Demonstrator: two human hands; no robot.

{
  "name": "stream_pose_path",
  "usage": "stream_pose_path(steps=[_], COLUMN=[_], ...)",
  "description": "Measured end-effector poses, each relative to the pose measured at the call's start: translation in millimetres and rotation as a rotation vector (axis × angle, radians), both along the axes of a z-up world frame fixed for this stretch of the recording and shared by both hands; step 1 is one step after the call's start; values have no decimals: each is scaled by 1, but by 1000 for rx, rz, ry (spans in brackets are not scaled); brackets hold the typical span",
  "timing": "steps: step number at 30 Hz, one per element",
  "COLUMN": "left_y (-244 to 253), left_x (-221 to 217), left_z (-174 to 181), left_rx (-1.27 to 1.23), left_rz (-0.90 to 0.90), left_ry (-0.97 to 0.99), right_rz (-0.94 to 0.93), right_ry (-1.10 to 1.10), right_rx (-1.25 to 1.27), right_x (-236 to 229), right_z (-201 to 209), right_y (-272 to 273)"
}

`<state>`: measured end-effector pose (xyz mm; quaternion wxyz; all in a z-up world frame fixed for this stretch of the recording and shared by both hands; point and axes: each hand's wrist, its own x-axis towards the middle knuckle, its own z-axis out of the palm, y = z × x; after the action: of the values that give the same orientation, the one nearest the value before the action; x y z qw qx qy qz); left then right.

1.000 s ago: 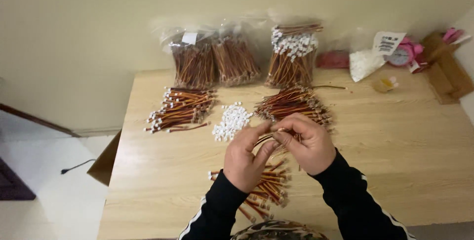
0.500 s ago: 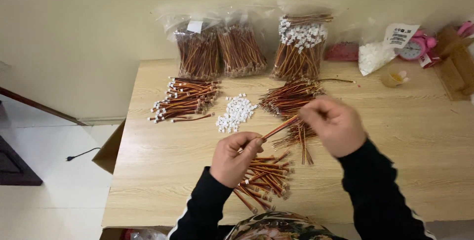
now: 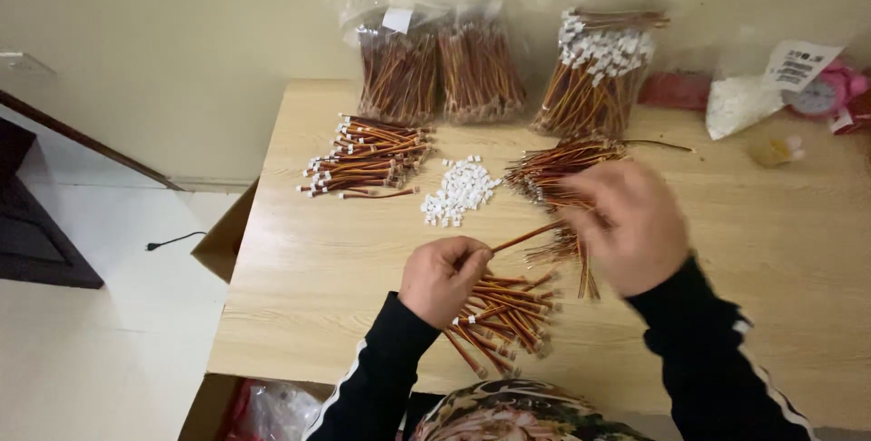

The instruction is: Assembling small plastic connectors onto the ends of thin brown wires

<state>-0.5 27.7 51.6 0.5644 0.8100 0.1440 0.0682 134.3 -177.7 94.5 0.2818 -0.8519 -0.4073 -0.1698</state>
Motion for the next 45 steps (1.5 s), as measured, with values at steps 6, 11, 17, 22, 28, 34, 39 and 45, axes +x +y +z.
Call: stream_pose_path(steps=[6, 11, 17, 22, 28, 34, 39, 45], left_y=[-3, -1, 4, -3, -11, -16, -21, -24], left_x=[-1, -4, -5, -2, -3, -7, -2, 0], left_z=[3, -1, -30, -44, -42, -40, -54, -66], left_rx=[213, 230, -449, -499, -494, -458, -641, -855], left_rz=[-35, -35, 103, 153, 187, 222, 222, 257], left_ry=[-61, -55, 32, -76, -86, -102, -114, -123], right_rz=[348, 362, 205, 190, 194, 186, 95, 47], right_ry=[342, 517, 725, 752, 802, 846, 1014, 1077], right_rx=[-237, -268, -118, -123, -181, -238, -139, -55], right_x=[-13, -12, -13, -10, -13, -18, -16, -16], right_z=[-24, -33, -38, -37, -34, -22, -35, -43], right_y=[38, 46, 43, 43, 44, 47, 45, 43])
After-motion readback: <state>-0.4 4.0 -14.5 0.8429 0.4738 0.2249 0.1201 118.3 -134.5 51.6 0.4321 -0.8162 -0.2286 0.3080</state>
